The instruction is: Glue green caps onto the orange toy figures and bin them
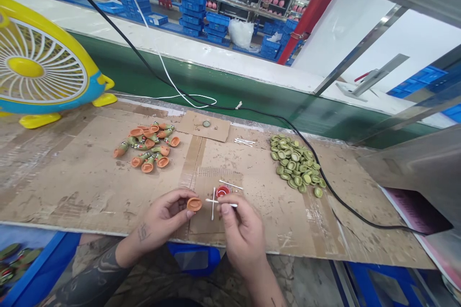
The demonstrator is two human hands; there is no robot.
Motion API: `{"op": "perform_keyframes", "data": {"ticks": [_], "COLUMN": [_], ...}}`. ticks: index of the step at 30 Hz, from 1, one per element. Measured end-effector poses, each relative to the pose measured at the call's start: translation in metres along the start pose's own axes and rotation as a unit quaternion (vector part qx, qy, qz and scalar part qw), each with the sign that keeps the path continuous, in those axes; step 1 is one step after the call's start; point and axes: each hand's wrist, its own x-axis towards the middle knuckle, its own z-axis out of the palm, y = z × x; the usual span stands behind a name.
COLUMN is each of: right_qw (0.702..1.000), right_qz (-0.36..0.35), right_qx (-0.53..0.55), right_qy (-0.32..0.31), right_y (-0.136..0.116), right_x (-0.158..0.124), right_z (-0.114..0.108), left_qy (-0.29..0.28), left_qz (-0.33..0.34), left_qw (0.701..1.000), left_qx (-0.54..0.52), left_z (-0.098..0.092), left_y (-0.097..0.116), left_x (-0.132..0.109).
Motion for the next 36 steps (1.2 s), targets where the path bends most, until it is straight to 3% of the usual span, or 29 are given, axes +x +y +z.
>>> {"op": "perform_keyframes", "data": {"ticks": [4,12,16,20,25,30,34,36], "right_qw": [0.994,0.982,0.979,0.982,0.987,0.985,0.994,0.998], "right_qz": [0.033,0.015,0.009,0.003,-0.015,0.003,0.024,0.034], "right_qx": [-0.093,-0.186,-0.203,-0.188,-0.153,-0.171,-0.086,-0.021], "right_qy": [0.046,-0.012,-0.024,-0.014,0.043,0.008,0.057,0.051], "right_y": [0.016,0.034,0.039,0.035,0.023,0.024,0.018,0.011], "right_x": [0.007,0.015,0.015,0.014,0.012,0.012,0.005,0.001], "right_z": [-0.01,-0.007,-0.003,-0.006,-0.012,-0.011,-0.005,-0.001], "left_qy": [0.03,0.05,0.039,0.041,0.037,0.036,0.028,0.027], "left_qz": [-0.006,0.058,0.041,0.049,0.029,0.046,0.058,0.061], "left_qw": [0.999,0.995,0.995,0.997,0.998,0.998,0.997,0.996], "left_qx": [-0.027,0.068,0.077,0.032,0.044,0.04,0.047,0.052], "left_z": [-0.001,-0.001,-0.001,0.0,0.001,0.0,0.0,-0.001], "left_y": [-0.003,-0.006,-0.004,-0.003,-0.001,-0.002,-0.003,-0.003], "left_x": [0.001,0.007,0.006,0.004,0.005,0.006,0.006,0.006]}}
